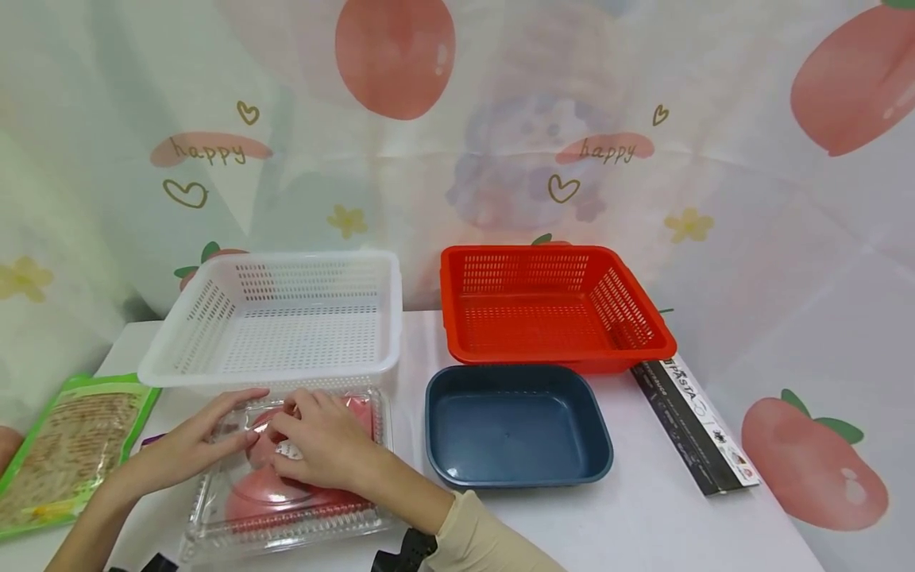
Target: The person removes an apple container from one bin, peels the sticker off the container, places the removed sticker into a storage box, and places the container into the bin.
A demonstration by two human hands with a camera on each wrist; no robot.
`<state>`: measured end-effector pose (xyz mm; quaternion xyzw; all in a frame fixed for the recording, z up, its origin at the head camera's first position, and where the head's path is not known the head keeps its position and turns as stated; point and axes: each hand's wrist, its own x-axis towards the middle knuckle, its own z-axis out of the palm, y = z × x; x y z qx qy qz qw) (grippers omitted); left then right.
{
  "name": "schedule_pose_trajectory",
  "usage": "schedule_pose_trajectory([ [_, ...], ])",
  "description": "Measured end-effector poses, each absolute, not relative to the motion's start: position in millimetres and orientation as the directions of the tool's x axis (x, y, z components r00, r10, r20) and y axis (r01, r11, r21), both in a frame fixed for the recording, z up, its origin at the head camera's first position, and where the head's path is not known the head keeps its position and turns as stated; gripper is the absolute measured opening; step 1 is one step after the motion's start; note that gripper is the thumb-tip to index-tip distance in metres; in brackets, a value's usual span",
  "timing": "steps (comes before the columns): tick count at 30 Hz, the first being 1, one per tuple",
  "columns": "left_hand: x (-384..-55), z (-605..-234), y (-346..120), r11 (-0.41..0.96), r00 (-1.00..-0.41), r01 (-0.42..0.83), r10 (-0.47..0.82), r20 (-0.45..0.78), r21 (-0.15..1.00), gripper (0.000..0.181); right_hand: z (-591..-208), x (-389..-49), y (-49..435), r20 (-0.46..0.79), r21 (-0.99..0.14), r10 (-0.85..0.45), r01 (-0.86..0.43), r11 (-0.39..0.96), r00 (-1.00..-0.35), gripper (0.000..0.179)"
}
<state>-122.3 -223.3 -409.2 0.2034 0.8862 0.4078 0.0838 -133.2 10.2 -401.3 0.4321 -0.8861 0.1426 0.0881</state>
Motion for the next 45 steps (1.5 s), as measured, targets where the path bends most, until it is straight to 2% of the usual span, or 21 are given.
schedule_pose_trajectory([
  [12,-122.8,-410.2,-223.7,0.574,-0.903,0.289,0.43,0.018,0.766,0.053,-396.9,-134.6,12.2,0.275,-0.237,-0.749,-0.798,0.555,-0.602,0.011],
  [24,-124.1,-408.2,-222.8,0.574,-0.903,0.288,0.428,0.018,0.766,0.052,-396.2,-133.3,12.7,0.262,-0.251,-0.735,-0.779,0.574,-0.626,0.022],
  [30,-123.3,-408.7,-221.9,0.573,-0.907,0.277,0.42,0.014,0.771,0.053,-395.6,-132.4,13.0,0.23,-0.306,-0.729,-0.759,0.574,-0.644,0.025],
  [36,-123.5,-411.0,-221.8,0.567,-0.904,0.286,0.427,0.022,0.772,0.053,-395.0,-130.5,13.5,0.186,-0.351,-0.717,-0.727,0.59,-0.671,0.025],
  [45,-122.9,-411.5,-222.9,0.566,-0.904,0.286,0.426,0.023,0.773,0.053,-393.8,-130.1,14.1,0.165,-0.397,-0.722,-0.715,0.575,-0.672,0.023],
])
